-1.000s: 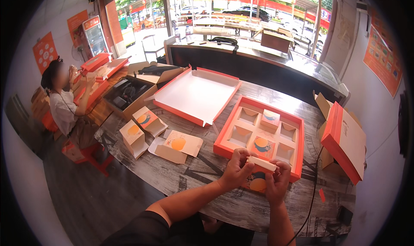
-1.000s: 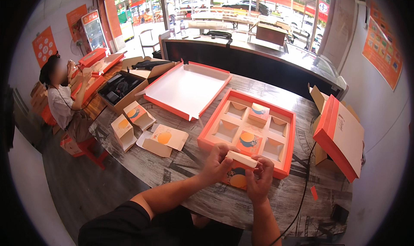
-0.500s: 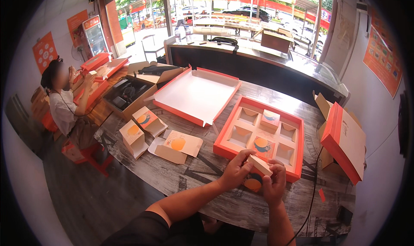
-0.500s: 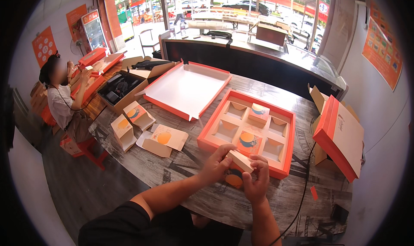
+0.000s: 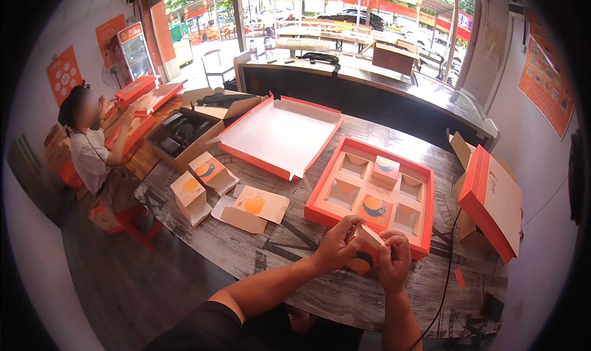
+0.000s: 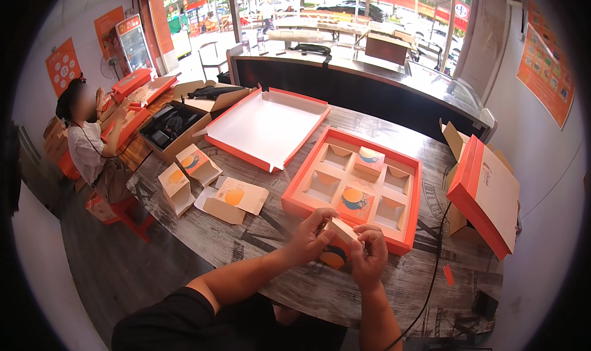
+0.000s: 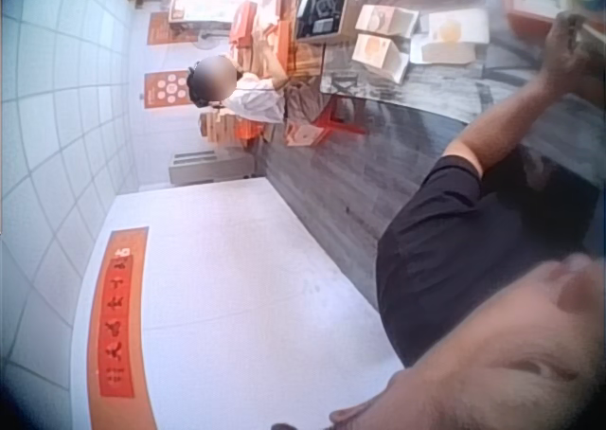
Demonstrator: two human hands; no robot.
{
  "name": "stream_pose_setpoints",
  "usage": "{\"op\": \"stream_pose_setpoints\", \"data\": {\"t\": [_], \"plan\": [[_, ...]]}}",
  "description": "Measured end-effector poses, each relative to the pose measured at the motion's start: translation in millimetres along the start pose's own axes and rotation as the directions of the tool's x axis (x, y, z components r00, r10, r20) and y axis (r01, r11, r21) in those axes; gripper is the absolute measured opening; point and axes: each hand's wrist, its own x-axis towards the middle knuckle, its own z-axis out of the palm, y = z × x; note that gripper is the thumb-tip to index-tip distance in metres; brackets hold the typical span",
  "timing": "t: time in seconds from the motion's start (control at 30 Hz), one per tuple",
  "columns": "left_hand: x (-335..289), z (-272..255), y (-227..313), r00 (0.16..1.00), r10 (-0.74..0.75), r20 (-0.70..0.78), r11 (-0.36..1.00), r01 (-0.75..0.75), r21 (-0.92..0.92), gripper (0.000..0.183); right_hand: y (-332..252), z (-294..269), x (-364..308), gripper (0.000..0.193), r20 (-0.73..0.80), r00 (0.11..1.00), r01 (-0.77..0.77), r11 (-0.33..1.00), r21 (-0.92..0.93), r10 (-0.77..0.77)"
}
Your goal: The person folds small cardboard boxes by hand and places them into the compartments of a larger cardboard tray.
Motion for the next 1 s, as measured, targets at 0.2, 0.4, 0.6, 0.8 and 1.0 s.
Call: {"op": "stream_pose_setpoints", "data": {"t": [0.2,0.4,0.6,0.8,1.0], "plan": [[0,2,-4,0.995,0.090,-0.036,0.995,-0.088,0.049,0.040,-7,0,1,0.010,0.025,0.999,-0.026,0.999,0.023,0.025],[-1,3,-4,0.999,-0.051,0.004,0.981,0.050,-0.188,0.036,0,-3,2,0.012,0.052,0.998,0.020,1.000,-0.014,-0.020],[4,5,-13,0.999,-0.034,-0.038,0.966,0.023,-0.258,0.034,-5,1,2,0.031,0.107,0.994,0.015,0.996,-0.085,-0.006],[6,1,-13,0.997,-0.065,0.029,0.942,0.071,-0.328,0.032,-8,4,4,0.032,0.125,0.992,0.032,0.992,-0.119,-0.018],[10,-3,-1,0.982,0.184,0.041,0.977,-0.179,-0.113,0.047,-3,4,2,0.024,0.032,0.999,-0.002,0.999,-0.046,0.004]]}}
